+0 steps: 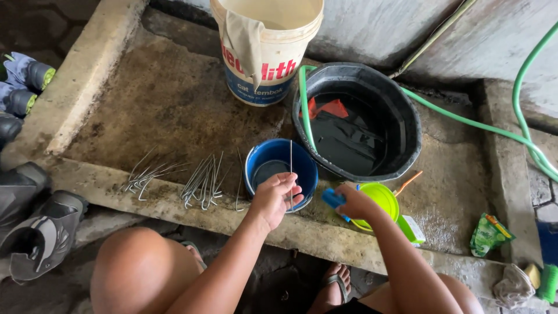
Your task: The person sits on the ground and scrubs metal rods with a blue brush, dipping them into a blue bucket of water. The person picks up rods from a pile on the concrete floor, scrubs them, and places them back down.
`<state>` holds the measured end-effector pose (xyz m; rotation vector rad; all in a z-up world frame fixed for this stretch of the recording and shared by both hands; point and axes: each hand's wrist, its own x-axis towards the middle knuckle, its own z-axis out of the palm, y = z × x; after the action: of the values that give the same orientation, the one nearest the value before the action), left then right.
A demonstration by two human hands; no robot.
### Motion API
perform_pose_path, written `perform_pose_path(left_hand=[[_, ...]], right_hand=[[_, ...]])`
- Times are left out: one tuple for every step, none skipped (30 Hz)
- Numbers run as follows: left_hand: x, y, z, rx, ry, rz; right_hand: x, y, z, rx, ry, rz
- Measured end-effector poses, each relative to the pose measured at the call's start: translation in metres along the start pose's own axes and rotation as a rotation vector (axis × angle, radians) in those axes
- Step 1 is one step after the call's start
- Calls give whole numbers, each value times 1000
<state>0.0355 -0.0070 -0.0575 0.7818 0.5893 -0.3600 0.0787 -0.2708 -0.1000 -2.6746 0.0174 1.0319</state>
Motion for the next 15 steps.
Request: perform_pose_path(left_hand=[[3, -2, -2, 0, 2, -2], [7, -5, -3, 40, -12, 15], [11, -7, -4, 82, -29, 32], [12, -7, -5, 85, -29, 30], [14, -6, -5, 116, -12, 60], [16, -5, -5, 146, 5, 89], [19, -6, -7, 143, 8, 84], [23, -7, -9, 169, 28, 103], [28, -7, -8, 193, 42, 124], [28, -7, -6, 190, 40, 121], [28, -7, -4, 201, 62, 131], [27, -7, -2, 212, 84, 140], [32, -10, -2, 215, 83, 136], [38, -14, -1, 227, 90, 142], [44, -17, -1, 237, 99, 150]], right_hand=[[22, 13, 20, 1, -3, 0], [44, 26, 40, -63, 1, 2], [67, 39, 60, -124, 7, 5], [74, 39, 67, -121, 6, 6], [83, 38, 72, -86, 10, -30], [92, 37, 77, -52, 13, -66], [75, 20, 59, -53, 7, -63], [60, 2, 42, 141, 20, -101], [45, -14, 20, 334, 39, -136], [14, -44, -3, 331, 39, -132], [-18, -73, -23, 708, -33, -94], [-49, -102, -44, 1085, -105, -54], [-46, -101, -41, 1088, -104, -50], [-43, -100, -38, 1002, -176, -131], [-39, -101, -35, 913, -248, -213]])
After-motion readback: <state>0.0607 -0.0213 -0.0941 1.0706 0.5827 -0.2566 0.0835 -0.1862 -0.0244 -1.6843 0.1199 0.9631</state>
